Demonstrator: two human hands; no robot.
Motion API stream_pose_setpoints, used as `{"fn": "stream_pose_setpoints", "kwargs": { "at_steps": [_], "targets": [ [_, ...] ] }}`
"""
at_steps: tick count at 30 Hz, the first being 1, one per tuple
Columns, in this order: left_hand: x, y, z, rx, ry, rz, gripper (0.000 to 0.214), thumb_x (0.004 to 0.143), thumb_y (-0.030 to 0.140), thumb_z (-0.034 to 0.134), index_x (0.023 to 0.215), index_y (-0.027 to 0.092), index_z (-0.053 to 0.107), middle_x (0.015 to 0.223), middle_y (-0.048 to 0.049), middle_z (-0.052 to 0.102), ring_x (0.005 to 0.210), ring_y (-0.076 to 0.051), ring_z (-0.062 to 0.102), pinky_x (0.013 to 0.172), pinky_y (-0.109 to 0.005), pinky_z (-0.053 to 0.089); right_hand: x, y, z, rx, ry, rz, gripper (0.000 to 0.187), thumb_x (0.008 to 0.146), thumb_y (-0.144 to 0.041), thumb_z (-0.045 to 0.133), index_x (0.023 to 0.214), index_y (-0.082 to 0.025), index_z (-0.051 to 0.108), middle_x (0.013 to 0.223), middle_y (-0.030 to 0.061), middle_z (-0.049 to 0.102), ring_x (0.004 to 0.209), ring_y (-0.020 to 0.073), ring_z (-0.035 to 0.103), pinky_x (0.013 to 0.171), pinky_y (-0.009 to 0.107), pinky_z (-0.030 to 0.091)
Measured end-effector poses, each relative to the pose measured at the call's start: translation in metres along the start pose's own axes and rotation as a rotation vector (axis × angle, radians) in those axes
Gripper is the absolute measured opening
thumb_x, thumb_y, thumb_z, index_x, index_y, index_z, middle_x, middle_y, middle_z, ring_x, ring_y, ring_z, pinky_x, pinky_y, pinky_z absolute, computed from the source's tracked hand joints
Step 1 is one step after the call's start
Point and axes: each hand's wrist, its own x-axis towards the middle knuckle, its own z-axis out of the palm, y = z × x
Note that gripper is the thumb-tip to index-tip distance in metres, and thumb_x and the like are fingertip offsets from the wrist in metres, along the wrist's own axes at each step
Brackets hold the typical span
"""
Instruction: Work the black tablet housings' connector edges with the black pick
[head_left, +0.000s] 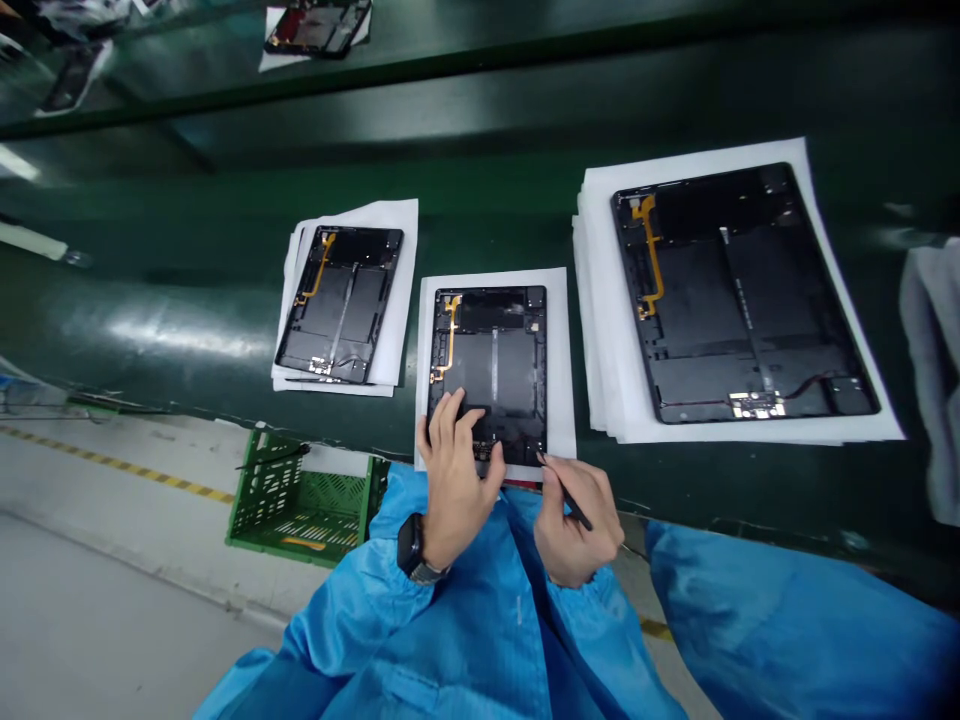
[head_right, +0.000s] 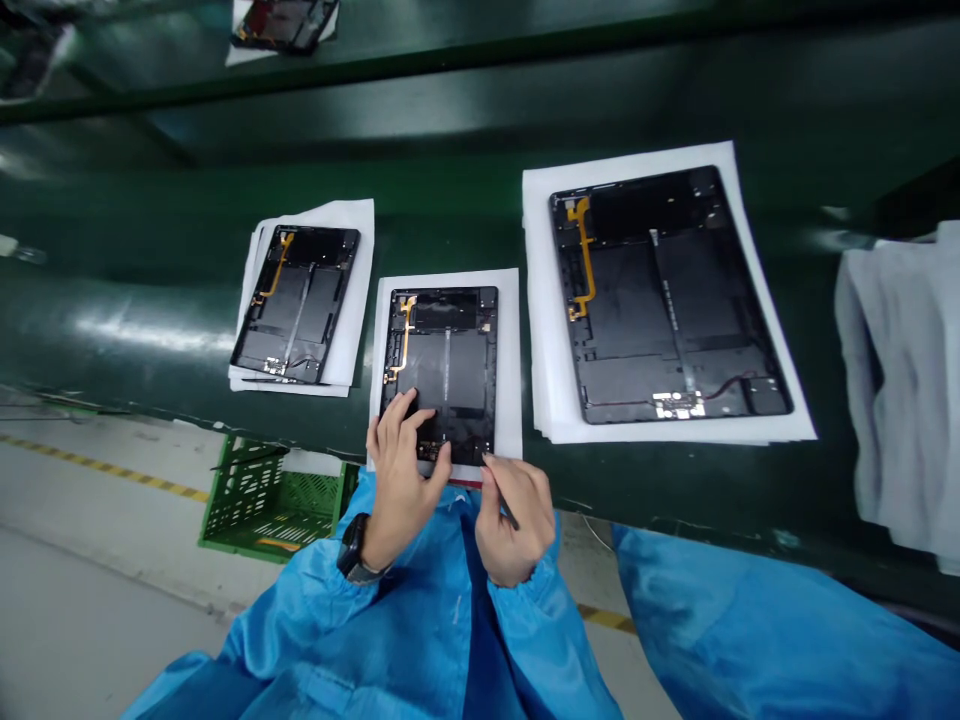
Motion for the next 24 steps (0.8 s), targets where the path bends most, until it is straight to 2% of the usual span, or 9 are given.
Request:
{"fn": "stream_pose_setpoints", "kwargs": {
  "at_steps": [5,12,24],
  "targets": [
    [0.0,-0.002,-0.001,0.001,-0.013,-0.003,0.04,0.097,0.023,0.058,0.135,0.022,0.047,0.159,-0.0152,0.043,0.153,-0.032,0.034,0.124,-0.059,0.023,-0.015,0.007,0.009,-0.063,0.095,-0.068,0.023,0.092,-0.015,0.068,0.112,-0.025,0.073,0.095,0.008,0.08,0.087,0.0275,0.077,0.075,0.045,0.066],
    [0.001,-0.002,-0.004,-0.012,-0.023,0.001,0.04,0.097,0.021,0.058,0.135,0.022,0.046,0.159,-0.015,0.042,0.152,-0.031,0.034,0.123,-0.057,0.025,-0.015,0.002,0.012,-0.057,0.155,-0.091,0.032,0.088,-0.007,0.069,0.114,-0.024,0.072,0.093,0.0072,0.079,0.088,0.0261,0.075,0.073,0.043,0.065],
    [0.001,-0.002,-0.002,0.006,-0.043,-0.018,0.043,0.095,0.021,0.06,0.135,0.022,0.046,0.16,-0.015,0.041,0.153,-0.032,0.033,0.123,-0.057,0.022,-0.01,-0.005,0.004,-0.035,0.12,-0.02,0.025,0.09,-0.009,0.067,0.108,-0.024,0.073,0.088,0.0077,0.078,0.086,0.0268,0.073,0.073,0.044,0.063]
  ]
}}
